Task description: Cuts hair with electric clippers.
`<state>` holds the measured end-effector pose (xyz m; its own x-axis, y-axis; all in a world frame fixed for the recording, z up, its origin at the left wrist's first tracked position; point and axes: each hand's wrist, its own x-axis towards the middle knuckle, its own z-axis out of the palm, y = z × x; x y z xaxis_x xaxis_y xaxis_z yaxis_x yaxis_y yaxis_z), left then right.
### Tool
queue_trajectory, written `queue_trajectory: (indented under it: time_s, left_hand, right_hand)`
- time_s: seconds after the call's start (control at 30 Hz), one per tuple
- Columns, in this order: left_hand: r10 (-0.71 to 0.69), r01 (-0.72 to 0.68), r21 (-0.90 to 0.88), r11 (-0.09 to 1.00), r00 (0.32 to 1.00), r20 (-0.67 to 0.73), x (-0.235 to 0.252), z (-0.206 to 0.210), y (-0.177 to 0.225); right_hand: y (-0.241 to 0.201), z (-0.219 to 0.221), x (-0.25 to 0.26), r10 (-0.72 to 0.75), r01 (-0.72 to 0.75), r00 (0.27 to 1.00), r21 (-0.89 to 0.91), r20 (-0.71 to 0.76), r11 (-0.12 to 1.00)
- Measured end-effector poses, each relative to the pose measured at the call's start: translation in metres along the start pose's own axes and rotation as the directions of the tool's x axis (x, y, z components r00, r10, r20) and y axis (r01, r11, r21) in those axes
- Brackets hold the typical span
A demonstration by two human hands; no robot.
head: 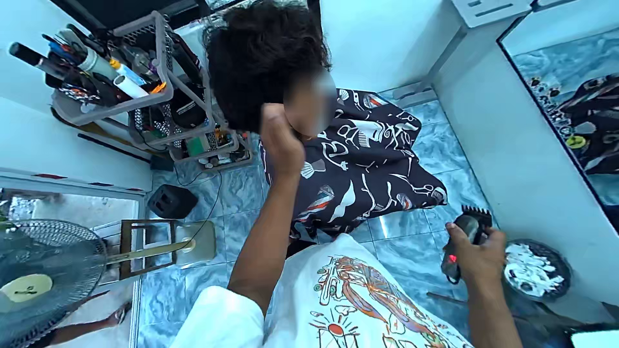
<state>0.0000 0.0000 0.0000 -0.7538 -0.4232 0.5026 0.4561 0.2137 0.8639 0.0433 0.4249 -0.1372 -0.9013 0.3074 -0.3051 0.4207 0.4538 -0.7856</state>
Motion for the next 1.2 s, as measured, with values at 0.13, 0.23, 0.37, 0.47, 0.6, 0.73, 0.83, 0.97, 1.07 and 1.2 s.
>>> queue_trajectory:
  time_s: [0.13,0.23,0.37,0.47,0.6,0.73,0.83,0.97,1.07,1.2]
  left_hand:
    - [-0.727,0.485,0.570,0.663,0.598,0.337,-0.024,0.025,0.035]
    - [-0.283,0.107,0.492,0.864,0.911,0.299,-0.009,0.027,0.029]
    - [0.010,-0.147,0.344,0.927,0.930,0.368,0.018,0.018,0.016]
    - [-0.394,0.046,0.474,0.879,0.629,0.670,-0.014,-0.012,0.025]
    - [-0.082,-0.203,0.615,0.762,0.912,0.402,-0.027,-0.071,0.050]
    - [0.131,-0.605,0.693,0.393,0.783,0.609,0.045,-0.085,0.054]
    - [0.050,-0.747,0.624,0.229,0.649,0.759,0.101,-0.069,0.049]
    - [-0.234,-0.672,0.687,0.277,0.646,0.727,0.169,-0.058,0.057]
    - [-0.289,-0.626,0.651,0.429,0.588,0.755,0.198,-0.061,0.055]
    - [-0.252,-0.630,0.613,0.477,0.571,0.782,0.204,-0.064,0.042]
  right_hand:
    - [-0.007,0.032,-0.015,0.070,-0.100,0.988,0.223,0.140,0.970]
    - [-0.018,0.058,-0.023,0.091,-0.156,0.972,0.310,0.215,0.938]
    - [-0.054,0.093,-0.034,-0.018,-0.108,0.961,0.433,0.276,0.895]
    - [-0.081,0.112,-0.042,-0.094,-0.063,0.951,0.482,0.295,0.874]
    - [-0.115,0.127,-0.052,-0.144,-0.055,0.935,0.535,0.323,0.843]
    - [-0.170,0.137,-0.058,-0.242,0.013,0.869,0.469,0.432,0.883]
    - [-0.224,0.143,-0.063,-0.362,0.153,0.773,0.402,0.520,0.903]
    - [-0.294,0.156,-0.064,-0.488,0.425,0.668,0.250,0.562,0.870]
    - [-0.334,0.164,-0.049,-0.442,0.476,0.635,0.130,0.633,0.870]
    - [-0.371,0.158,-0.040,-0.298,0.520,0.651,-0.123,0.698,0.845]
